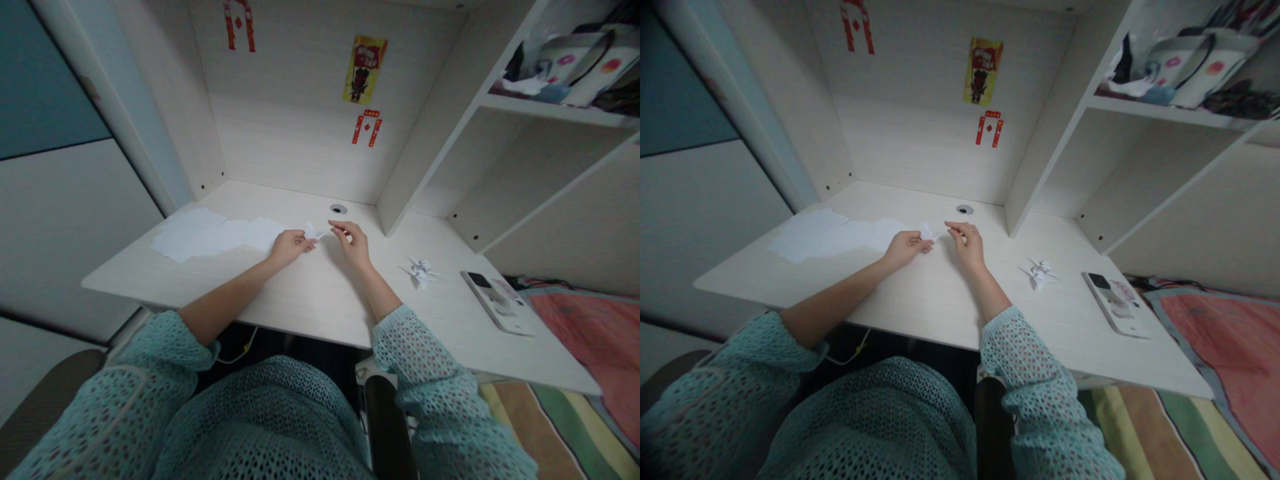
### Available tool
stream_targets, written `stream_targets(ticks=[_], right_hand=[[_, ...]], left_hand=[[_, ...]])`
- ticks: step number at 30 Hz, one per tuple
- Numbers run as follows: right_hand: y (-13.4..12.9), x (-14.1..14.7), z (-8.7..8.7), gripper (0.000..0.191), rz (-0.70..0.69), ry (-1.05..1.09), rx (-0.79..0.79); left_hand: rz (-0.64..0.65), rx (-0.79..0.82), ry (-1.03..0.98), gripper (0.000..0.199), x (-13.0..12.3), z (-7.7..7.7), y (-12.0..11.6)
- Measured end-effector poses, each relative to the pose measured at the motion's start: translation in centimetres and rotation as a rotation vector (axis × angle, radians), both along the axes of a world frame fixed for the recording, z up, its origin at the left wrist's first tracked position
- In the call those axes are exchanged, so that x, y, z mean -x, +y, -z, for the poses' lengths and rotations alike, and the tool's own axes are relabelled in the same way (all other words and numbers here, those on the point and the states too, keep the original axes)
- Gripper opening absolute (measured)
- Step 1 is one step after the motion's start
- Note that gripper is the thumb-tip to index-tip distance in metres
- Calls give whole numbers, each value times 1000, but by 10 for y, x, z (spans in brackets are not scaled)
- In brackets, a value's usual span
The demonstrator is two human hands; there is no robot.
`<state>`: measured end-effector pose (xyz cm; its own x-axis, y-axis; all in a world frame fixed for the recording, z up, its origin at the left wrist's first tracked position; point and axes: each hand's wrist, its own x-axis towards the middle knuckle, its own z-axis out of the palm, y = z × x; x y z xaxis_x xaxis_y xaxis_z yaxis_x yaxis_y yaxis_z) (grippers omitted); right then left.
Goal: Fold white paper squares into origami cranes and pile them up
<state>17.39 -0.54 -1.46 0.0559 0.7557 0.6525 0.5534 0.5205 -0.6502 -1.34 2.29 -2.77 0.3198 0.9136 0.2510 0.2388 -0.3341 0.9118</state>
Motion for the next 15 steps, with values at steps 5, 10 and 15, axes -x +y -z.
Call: stream_targets(ticks=[5, 10, 15], right_hand=[[-3, -1, -3, 24, -49, -193, -71], [-5, -3, -4, 22, -1, -268, -91], [-5, -6, -6, 23, -11, -288, -121]], left_hand=[[-5, -6, 19, 31, -1, -1, 0], [-11, -24, 52, 30, -1, -2, -1], [-31, -96, 175, 30, 3, -8, -5]])
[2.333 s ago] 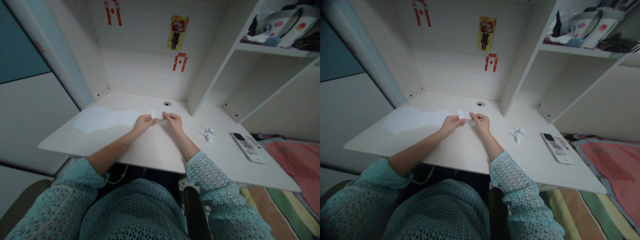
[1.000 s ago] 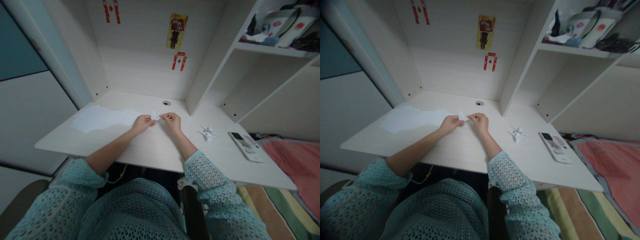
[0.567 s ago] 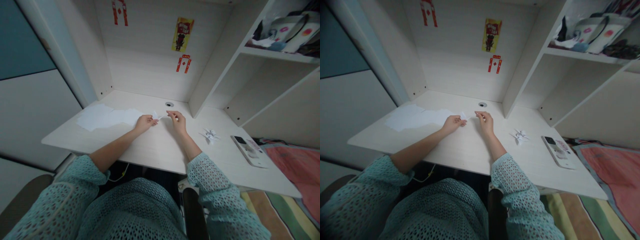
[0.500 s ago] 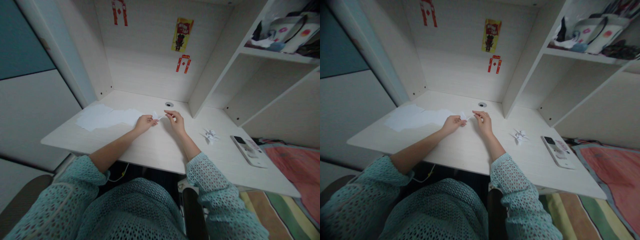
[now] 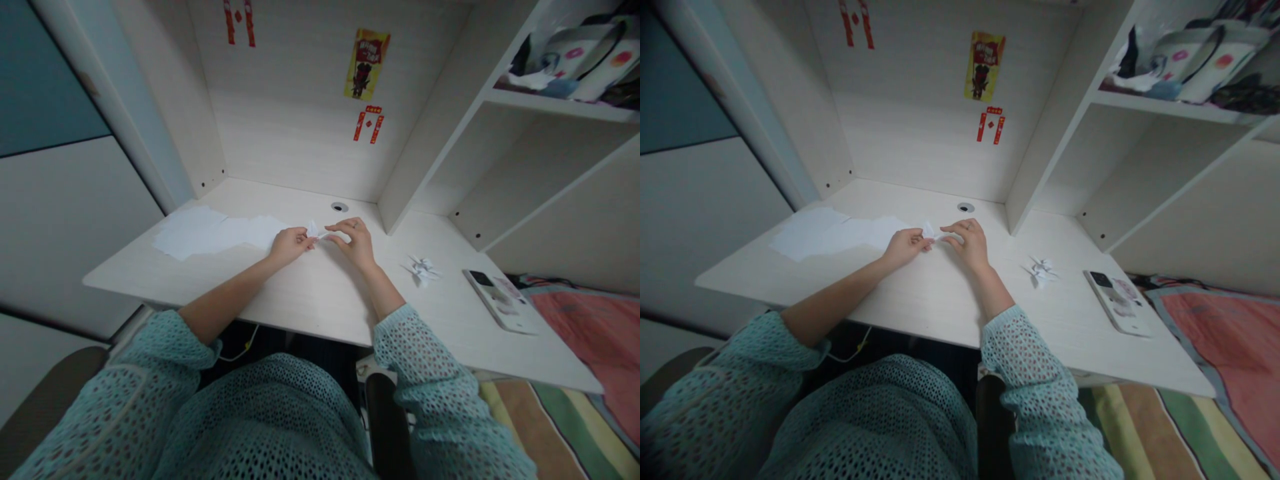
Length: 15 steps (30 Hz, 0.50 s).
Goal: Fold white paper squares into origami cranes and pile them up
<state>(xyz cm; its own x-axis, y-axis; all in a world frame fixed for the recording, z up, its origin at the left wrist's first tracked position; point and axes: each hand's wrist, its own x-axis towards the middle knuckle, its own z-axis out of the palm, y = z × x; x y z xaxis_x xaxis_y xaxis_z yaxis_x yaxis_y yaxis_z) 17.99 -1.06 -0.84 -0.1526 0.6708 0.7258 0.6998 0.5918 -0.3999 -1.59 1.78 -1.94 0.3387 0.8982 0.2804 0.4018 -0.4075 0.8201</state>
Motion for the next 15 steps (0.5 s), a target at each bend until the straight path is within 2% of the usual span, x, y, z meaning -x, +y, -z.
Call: stream_targets(ticks=[6, 11, 15], right_hand=[[-1, -3, -3, 13, 0, -25, 25], [-3, -3, -4, 14, 18, -17, 10], [-3, -3, -4, 15, 11, -9, -18]], left_hand=[[17, 3, 28, 32, 0, -1, -1], [91, 106, -109, 32, -3, 3, 2], [108, 190, -169, 29, -5, -2, 0]])
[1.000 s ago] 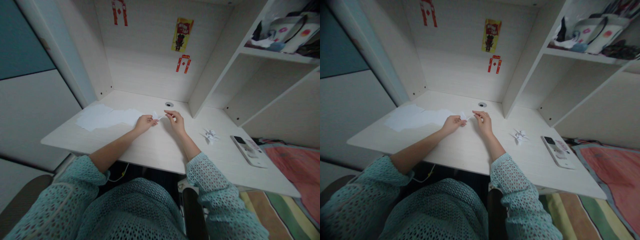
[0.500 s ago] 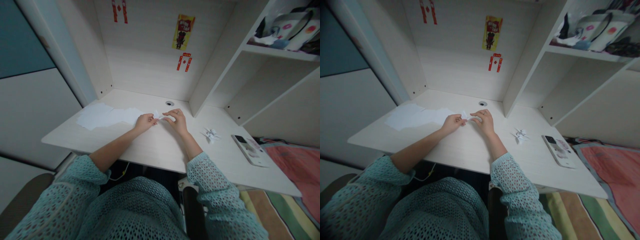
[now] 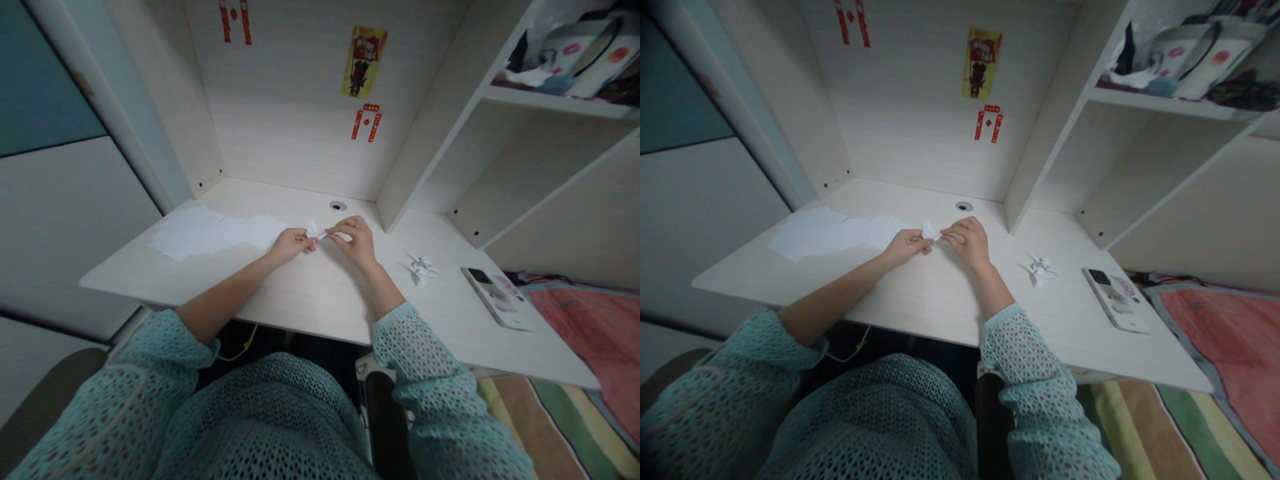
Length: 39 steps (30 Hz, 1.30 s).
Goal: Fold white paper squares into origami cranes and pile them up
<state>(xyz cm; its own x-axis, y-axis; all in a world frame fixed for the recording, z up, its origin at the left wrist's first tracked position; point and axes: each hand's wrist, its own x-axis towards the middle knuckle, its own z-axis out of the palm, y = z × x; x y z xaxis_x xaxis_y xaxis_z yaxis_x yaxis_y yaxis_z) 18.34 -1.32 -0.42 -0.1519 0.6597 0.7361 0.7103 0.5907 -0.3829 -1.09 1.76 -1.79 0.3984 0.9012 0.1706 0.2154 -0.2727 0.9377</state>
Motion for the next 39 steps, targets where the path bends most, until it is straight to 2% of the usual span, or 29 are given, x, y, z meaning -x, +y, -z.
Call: stream_targets(ticks=[5, 15, 23, 28, 33, 39], right_hand=[[-1, 0, -2, 16, -5, -3, 25], [-1, 4, 4, 17, 12, 45, -20], [-1, 11, 7, 19, 14, 101, -35], [-3, 19, 7, 17, 20, 217, 55], [-1, 22, 8, 21, -13, 402, 147], [5, 20, 11, 25, -97, 619, 398]], left_hand=[[-13, 6, 1, 29, 1, -5, -3], [-9, 86, -47, 35, 0, -2, 0], [-56, 5, -109, 34, 0, -2, 1], [-83, -83, -121, 33, 0, 1, 2], [-121, -164, -39, 33, 1, 2, 2], [-135, -226, 41, 31, 2, 2, 1]])
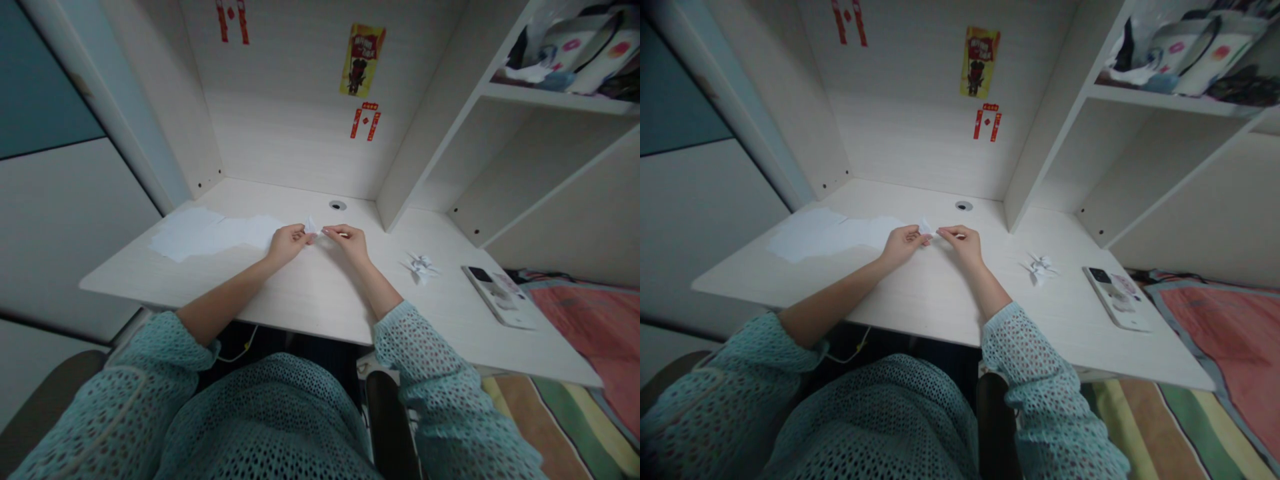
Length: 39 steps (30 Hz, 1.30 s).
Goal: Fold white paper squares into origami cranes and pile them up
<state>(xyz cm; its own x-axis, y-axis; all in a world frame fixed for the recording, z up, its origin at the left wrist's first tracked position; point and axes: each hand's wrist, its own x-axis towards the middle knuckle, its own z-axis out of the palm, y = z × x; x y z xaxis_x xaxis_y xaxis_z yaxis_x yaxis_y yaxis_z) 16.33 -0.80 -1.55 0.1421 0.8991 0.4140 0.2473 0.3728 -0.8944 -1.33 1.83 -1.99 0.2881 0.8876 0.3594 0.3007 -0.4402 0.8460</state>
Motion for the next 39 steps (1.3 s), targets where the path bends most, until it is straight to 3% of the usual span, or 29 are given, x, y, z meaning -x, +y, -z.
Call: stream_targets(ticks=[6, 19, 26, 31, 39], right_hand=[[1, 2, 2, 27, -80, 176, 143], [-1, 4, -1, 25, -59, 211, 166], [1, -3, -2, 24, -76, 133, 124], [1, -10, -4, 25, -83, 27, 181], [8, -15, 6, 27, -87, -103, 170]], left_hand=[[9, -23, -3, 31, 0, 0, 0], [29, 17, -26, 34, 0, 4, 3], [10, 14, 19, 35, 0, 4, 2], [7, -16, 96, 33, 1, 2, 0], [30, -15, 157, 32, 0, 2, -3]])
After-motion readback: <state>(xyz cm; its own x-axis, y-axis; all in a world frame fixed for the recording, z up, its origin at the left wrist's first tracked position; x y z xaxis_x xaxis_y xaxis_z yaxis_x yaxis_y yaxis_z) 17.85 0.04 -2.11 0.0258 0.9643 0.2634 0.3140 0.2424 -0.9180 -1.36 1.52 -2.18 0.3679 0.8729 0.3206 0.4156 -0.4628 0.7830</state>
